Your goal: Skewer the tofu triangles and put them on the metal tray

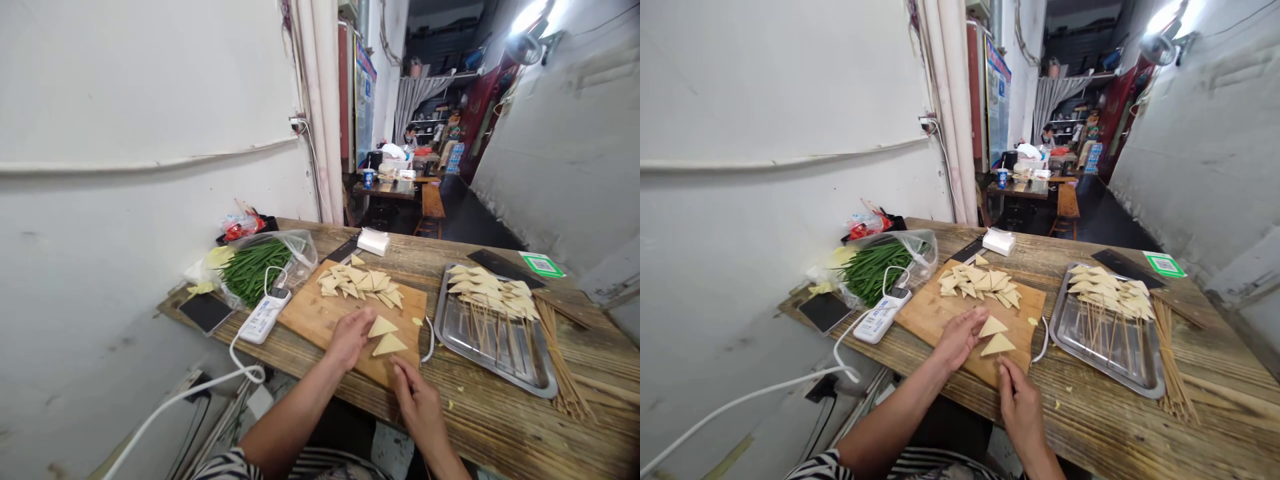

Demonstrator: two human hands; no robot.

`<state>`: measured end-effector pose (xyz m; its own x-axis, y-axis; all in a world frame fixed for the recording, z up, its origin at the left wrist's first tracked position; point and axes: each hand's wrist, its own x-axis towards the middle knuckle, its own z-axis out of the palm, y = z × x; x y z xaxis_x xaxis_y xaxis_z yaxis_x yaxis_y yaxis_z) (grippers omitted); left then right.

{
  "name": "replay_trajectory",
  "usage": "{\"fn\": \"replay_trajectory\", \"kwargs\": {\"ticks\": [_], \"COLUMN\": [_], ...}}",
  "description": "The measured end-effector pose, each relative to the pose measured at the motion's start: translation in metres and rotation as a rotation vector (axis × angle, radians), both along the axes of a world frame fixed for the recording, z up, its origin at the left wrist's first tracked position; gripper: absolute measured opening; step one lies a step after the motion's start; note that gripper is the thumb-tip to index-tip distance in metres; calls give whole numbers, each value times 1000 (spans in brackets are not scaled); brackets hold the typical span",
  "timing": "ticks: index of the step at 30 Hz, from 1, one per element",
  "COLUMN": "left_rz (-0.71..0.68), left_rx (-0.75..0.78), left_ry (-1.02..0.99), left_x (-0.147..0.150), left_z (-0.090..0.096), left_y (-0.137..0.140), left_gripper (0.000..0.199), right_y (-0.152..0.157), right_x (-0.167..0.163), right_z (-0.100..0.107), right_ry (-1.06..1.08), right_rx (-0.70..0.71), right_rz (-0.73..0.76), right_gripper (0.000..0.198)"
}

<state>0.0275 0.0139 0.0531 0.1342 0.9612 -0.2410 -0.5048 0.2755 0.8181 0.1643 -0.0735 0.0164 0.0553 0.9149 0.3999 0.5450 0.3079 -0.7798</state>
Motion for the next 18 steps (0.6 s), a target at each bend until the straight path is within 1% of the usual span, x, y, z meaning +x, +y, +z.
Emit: {"fn": "replay_trajectory", "kwargs": {"ticks": [2, 4, 5, 6, 8, 11, 13, 16, 18], "left_rz": [194, 367, 442, 466, 444, 379, 381, 398, 426], "left_rx": [141, 275, 327, 380, 459, 503, 512, 520, 523], "left_ry": [194, 469, 596, 711, 866, 949, 959, 1045, 1111], "left_x": [-19, -44, -55, -65, -78, -83, -82, -86, -90], "left_z": [-2, -2, -2, -3, -3, -7, -10, -13, -12], "left_y": [12, 28, 36, 44, 58, 69, 72, 70, 66], "left_gripper": [28, 24, 23, 26, 33, 37, 31, 16, 16], "right_y": [1, 1, 2, 2, 3, 3, 3, 2, 2], "right_x": [1, 2, 2, 1, 0, -1, -1, 0, 1], "right_z": [-2, -4, -5, -5, -5, -3, -3, -3, -3], "right_ry": [36, 58, 60, 60, 59, 65, 64, 58, 54], "right_rx": [-28, -55, -62, -62, -54, -42, -44, -61, -80], "right_rz": [-12, -6, 2, 9, 23, 23, 21, 24, 31], "right_gripper": [34, 34, 34, 34, 34, 34, 34, 34, 34]}}
